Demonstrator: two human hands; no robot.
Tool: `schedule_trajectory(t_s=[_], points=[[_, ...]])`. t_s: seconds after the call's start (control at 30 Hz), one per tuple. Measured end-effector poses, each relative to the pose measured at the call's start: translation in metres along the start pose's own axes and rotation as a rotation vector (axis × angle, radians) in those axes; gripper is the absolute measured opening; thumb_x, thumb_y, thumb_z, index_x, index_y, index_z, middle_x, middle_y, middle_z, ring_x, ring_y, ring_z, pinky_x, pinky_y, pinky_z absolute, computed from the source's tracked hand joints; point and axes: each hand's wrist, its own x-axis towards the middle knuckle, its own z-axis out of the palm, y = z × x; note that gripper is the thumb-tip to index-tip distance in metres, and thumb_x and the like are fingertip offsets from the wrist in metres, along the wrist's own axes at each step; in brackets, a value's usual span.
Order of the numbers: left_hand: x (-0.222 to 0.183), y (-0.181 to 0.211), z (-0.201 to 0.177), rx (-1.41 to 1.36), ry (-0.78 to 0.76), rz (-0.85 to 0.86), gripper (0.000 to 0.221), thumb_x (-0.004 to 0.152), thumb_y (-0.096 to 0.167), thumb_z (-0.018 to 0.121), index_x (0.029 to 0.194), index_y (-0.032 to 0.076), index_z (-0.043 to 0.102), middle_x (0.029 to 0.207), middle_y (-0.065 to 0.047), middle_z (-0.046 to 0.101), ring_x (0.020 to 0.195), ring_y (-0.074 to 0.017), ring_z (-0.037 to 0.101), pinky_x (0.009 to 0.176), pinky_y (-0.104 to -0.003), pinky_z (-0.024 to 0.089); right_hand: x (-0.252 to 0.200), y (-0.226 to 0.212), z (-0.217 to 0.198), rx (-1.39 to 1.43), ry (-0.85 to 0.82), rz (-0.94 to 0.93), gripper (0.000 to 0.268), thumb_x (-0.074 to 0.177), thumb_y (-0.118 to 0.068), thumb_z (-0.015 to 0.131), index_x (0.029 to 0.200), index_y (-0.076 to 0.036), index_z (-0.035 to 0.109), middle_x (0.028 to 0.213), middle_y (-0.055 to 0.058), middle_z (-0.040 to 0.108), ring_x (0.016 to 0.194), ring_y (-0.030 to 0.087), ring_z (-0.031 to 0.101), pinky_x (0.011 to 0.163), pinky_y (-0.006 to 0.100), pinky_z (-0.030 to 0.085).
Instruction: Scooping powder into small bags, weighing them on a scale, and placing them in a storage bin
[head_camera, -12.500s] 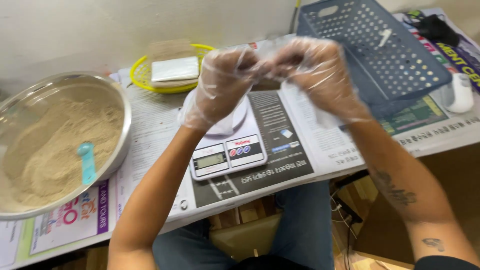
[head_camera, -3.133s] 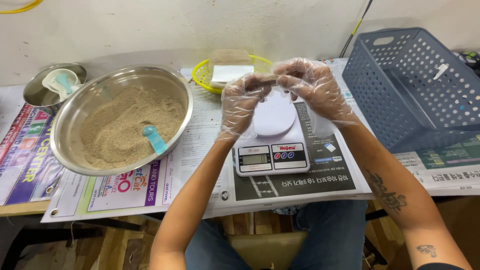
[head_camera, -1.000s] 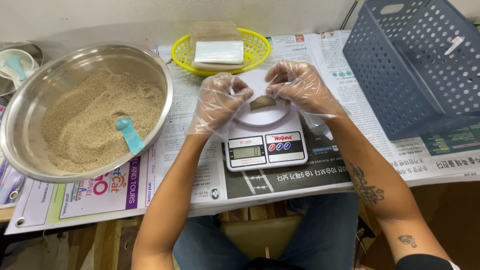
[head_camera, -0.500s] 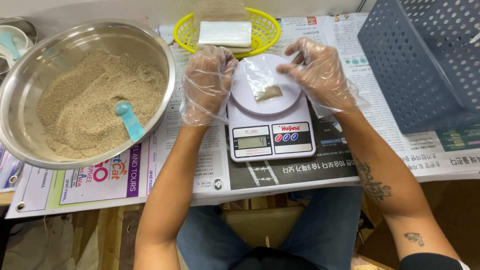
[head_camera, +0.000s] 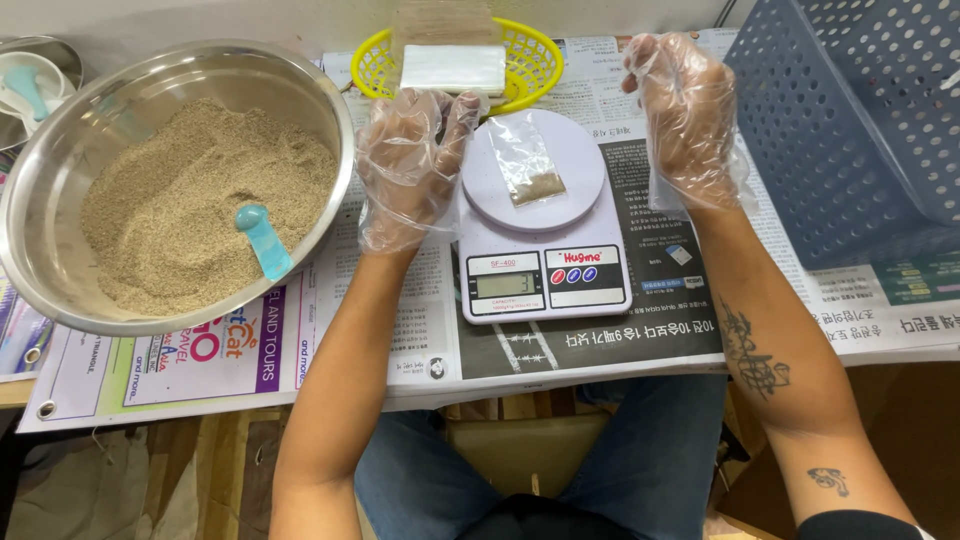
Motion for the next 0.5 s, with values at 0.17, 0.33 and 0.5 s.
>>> schedule_trajectory(t_s=[0.17, 0.33, 0.5], points=[[-0.014, -0.003, 0.008, 0.070, 0.068, 0.004, 0.062, 0.105, 0.008, 0.078, 0.154, 0.022, 0.044, 0.120, -0.009, 0.073, 0.107, -0.0290, 0.074, 0.093, -0.045, 0.062, -0.005, -0.019, 0.000, -0.045, 0.005, -0.070, 0.051, 0.115, -0.051, 0.044, 0.102, -0.008, 0.069, 0.082, 0.004, 0.070, 0.064, 0.013, 0.063, 0.050, 0.026, 0.039], [0.006, 0.007, 0.001, -0.062, -0.139, -0.267, 0.021, 0.104, 0.029, 0.065, 0.116, 0.019, 0.052, 0.100, -0.006, 0.069, 0.091, -0.0275, 0.067, 0.084, -0.044, 0.055, -0.003, -0.008, 0.002, -0.076, -0.029, -0.076, 0.031, 0.115, -0.030, 0.051, 0.100, -0.007, 0.068, 0.083, 0.005, 0.071, 0.064, 0.014, 0.064, 0.051, 0.026, 0.048], [-0.016, 0.009, 0.017, -0.266, -0.369, -0.552, 0.032, 0.095, 0.054, 0.058, 0.099, 0.024, 0.066, 0.105, -0.001, 0.066, 0.093, -0.0311, 0.060, 0.085, -0.046, 0.042, -0.006, -0.015, 0.008, -0.025, -0.141, -0.118, 0.006, 0.105, 0.006, 0.060, 0.106, 0.005, 0.067, 0.091, 0.016, 0.072, 0.070, 0.020, 0.070, 0.055, 0.021, 0.060]])
